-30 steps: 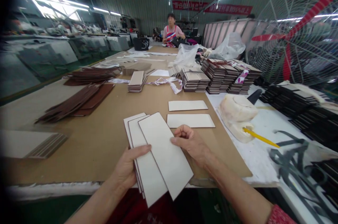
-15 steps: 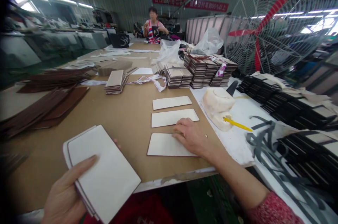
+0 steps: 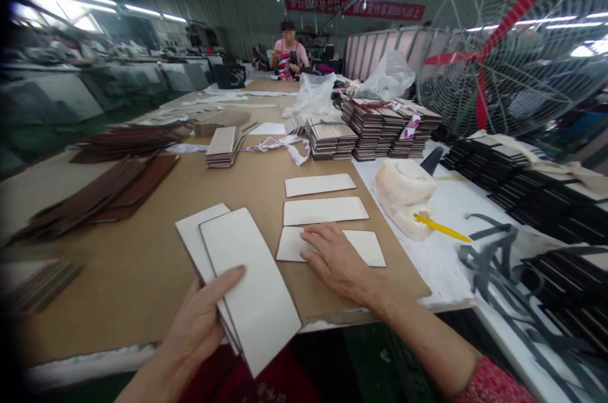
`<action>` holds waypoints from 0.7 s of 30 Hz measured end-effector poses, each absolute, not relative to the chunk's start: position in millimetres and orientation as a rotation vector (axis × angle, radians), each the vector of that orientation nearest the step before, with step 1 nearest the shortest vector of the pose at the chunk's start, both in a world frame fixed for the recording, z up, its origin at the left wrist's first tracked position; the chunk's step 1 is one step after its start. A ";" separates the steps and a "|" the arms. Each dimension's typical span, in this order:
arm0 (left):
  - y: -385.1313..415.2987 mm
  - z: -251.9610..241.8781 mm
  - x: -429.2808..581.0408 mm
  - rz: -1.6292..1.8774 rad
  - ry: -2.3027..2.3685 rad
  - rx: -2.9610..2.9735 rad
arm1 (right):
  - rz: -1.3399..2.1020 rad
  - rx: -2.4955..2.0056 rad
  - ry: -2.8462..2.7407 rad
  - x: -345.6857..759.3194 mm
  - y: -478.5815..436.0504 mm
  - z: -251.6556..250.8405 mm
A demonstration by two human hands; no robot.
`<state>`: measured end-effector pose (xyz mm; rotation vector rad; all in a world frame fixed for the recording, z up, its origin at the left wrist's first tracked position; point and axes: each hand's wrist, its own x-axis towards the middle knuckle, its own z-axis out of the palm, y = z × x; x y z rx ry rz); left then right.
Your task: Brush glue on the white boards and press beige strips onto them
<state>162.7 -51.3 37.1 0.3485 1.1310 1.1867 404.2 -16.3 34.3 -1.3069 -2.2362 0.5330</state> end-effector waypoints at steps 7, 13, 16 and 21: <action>-54.8 40.1 185.7 1.209 1.016 0.526 | 1.582 -1.179 -1.284 356.6 -47.3 44.7; -60.8 41.9 171.4 1.119 0.925 0.446 | 1.475 -1.226 -1.008 406.7 -30.7 66.6; -58.6 46.3 146.0 1.218 0.975 0.424 | 1.204 -1.344 -1.103 454.1 -24.8 84.7; -54.6 49.1 115.1 1.387 1.107 0.448 | 1.295 -1.432 -1.787 475.3 -36.3 70.0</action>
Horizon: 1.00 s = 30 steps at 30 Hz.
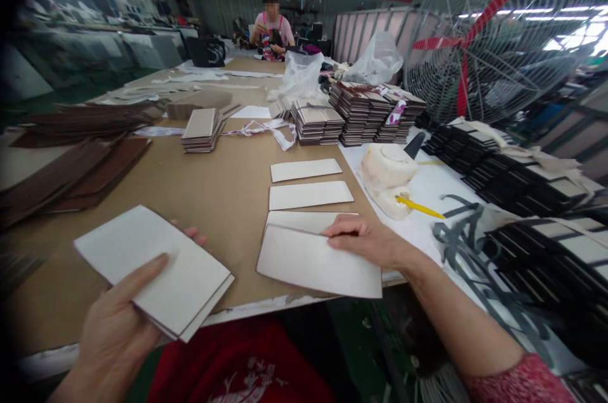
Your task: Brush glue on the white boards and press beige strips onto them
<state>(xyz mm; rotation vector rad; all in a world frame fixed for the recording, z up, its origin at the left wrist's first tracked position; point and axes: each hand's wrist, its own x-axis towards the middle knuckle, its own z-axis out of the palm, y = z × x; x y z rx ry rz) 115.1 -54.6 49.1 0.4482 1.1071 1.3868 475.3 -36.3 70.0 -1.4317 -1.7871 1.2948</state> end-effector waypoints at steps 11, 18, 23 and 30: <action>-62.5 43.8 158.4 0.749 0.864 0.563 | 0.856 -1.395 -2.387 452.6 -29.5 41.6; -45.6 39.2 173.3 0.655 0.893 0.482 | 0.822 -1.350 -2.389 455.4 -23.4 37.8; -43.2 38.1 172.0 0.640 0.907 0.470 | 0.670 -1.296 -2.379 464.7 -16.3 50.1; -46.1 41.9 178.6 0.691 0.952 0.448 | 0.438 -1.550 -2.493 481.6 18.7 34.3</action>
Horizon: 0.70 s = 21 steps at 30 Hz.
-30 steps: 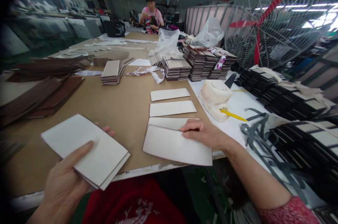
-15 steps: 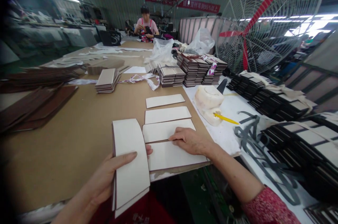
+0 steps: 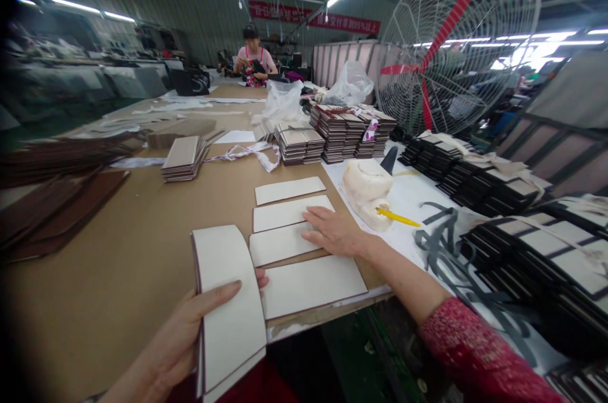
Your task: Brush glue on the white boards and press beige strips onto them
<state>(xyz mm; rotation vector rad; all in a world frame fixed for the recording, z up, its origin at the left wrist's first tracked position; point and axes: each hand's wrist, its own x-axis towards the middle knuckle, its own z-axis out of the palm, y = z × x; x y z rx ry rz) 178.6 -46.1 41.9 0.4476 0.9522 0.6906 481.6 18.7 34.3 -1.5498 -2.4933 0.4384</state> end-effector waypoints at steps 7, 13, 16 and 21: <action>-47.1 35.3 179.2 0.703 0.995 0.481 | 0.194 -1.671 -2.550 475.8 18.6 0.3; -44.0 37.6 183.0 0.745 1.019 0.499 | 0.199 -1.666 -2.506 485.0 23.0 8.9; -45.0 40.8 184.4 0.759 1.028 0.491 | 0.246 -1.601 -2.376 489.4 5.3 26.3; -46.2 39.2 184.4 0.747 1.029 0.466 | 0.367 -1.600 -2.421 476.0 -48.3 40.4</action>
